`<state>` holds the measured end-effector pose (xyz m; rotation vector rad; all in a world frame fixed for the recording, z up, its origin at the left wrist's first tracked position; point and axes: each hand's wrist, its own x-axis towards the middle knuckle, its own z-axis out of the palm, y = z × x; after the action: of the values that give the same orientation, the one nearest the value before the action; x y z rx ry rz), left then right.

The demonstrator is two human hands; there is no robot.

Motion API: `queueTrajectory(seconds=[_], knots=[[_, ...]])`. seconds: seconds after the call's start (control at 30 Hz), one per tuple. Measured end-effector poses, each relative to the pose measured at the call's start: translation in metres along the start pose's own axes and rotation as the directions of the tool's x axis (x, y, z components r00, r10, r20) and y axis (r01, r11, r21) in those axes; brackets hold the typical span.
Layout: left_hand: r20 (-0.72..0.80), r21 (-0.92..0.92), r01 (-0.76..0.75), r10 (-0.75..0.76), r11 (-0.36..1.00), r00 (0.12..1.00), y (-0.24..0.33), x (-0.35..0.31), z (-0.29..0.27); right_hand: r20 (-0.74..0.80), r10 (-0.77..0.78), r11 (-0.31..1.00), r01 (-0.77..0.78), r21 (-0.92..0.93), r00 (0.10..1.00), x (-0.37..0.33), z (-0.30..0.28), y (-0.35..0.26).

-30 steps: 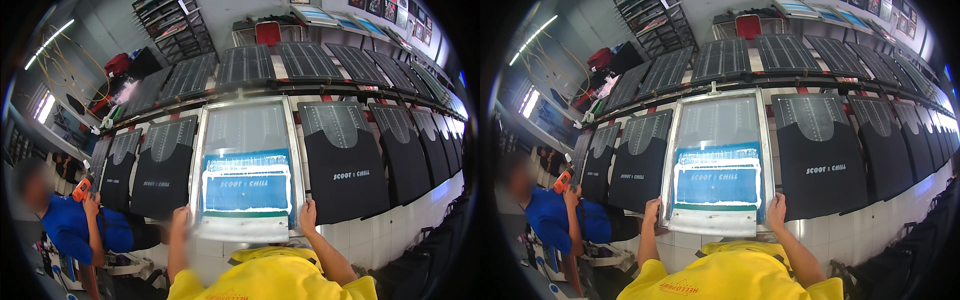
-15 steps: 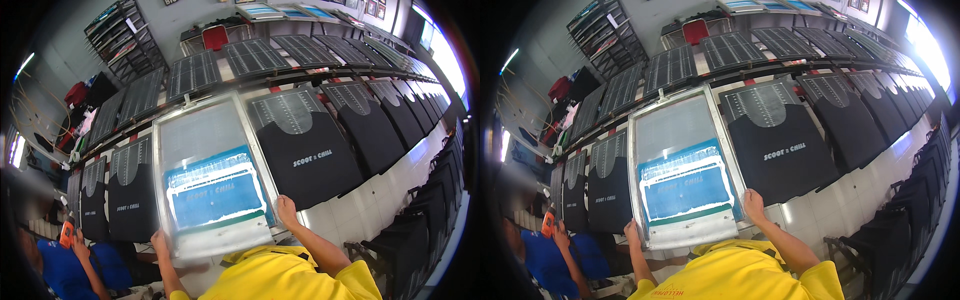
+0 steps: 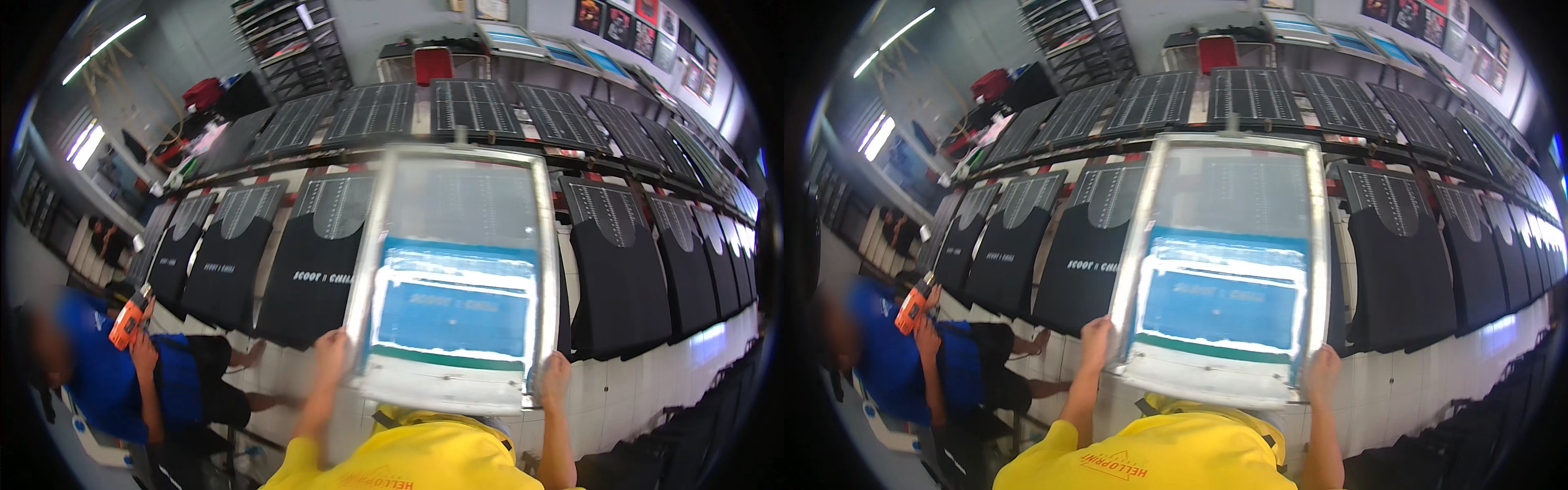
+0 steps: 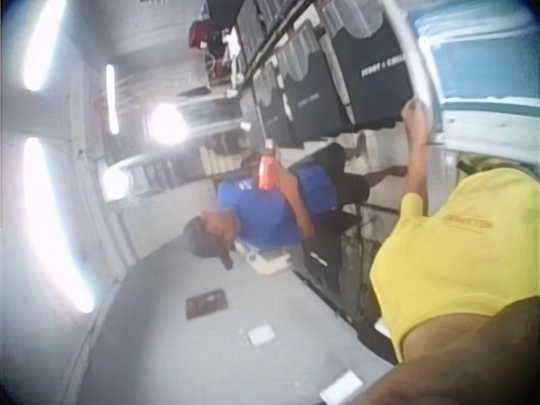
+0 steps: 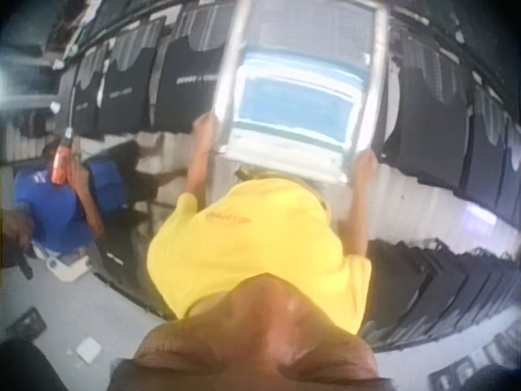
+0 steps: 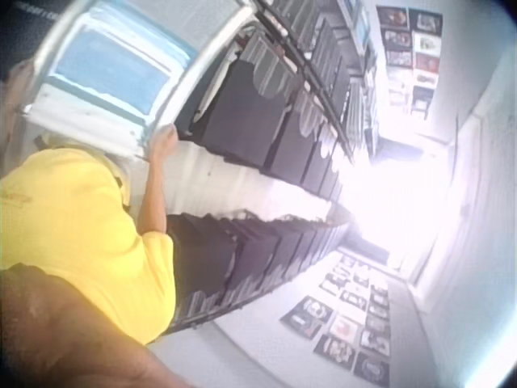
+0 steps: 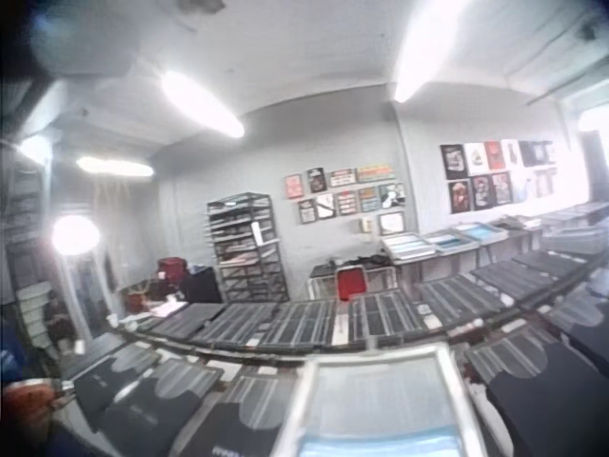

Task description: The person performs screen printing by using a squeegee to pull ink across a stencil onto a black shirt and uses a heat gun to dry the ink between layers.

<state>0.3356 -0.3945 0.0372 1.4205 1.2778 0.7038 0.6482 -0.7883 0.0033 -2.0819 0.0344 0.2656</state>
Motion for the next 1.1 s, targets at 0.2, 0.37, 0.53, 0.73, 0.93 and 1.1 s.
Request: queueTrajectory(seconds=[0.2, 0.37, 0.53, 0.73, 0.93, 1.1], knots=[[0.184, -0.038, -0.067, 0.073, 0.997, 0.980, -0.006, -0.068, 0.136, -0.185, 0.022, 0.991, -0.045, -0.122, 0.983, 0.035, -0.151, 0.053], [0.364, 0.040, -0.072, 0.053, 0.997, 0.930, 0.045, -0.121, 0.211, -0.314, 0.057, 0.993, -0.086, -0.080, 0.948, 0.046, -0.247, 0.089], [0.463, 0.035, -0.103, 0.075, 0.994, 0.883, 0.066, -0.142, 0.272, -0.317, 0.144, 0.989, -0.128, 0.069, 0.937, 0.060, -0.304, 0.135], [0.513, -0.035, -0.149, 0.146, 0.988, 0.846, 0.063, -0.149, 0.350, -0.446, 0.139, 0.990, -0.115, 0.081, 0.884, 0.103, -0.341, 0.184], [0.514, -0.117, -0.132, 0.174, 0.984, 0.840, 0.034, -0.144, 0.439, -0.465, 0.149, 0.988, -0.150, 0.035, 0.873, 0.170, -0.372, 0.222], [0.484, -0.145, -0.172, 0.221, 0.974, 0.847, 0.027, -0.154, 0.484, -0.486, 0.118, 0.952, -0.239, -0.194, 0.866, 0.215, -0.384, 0.219]])
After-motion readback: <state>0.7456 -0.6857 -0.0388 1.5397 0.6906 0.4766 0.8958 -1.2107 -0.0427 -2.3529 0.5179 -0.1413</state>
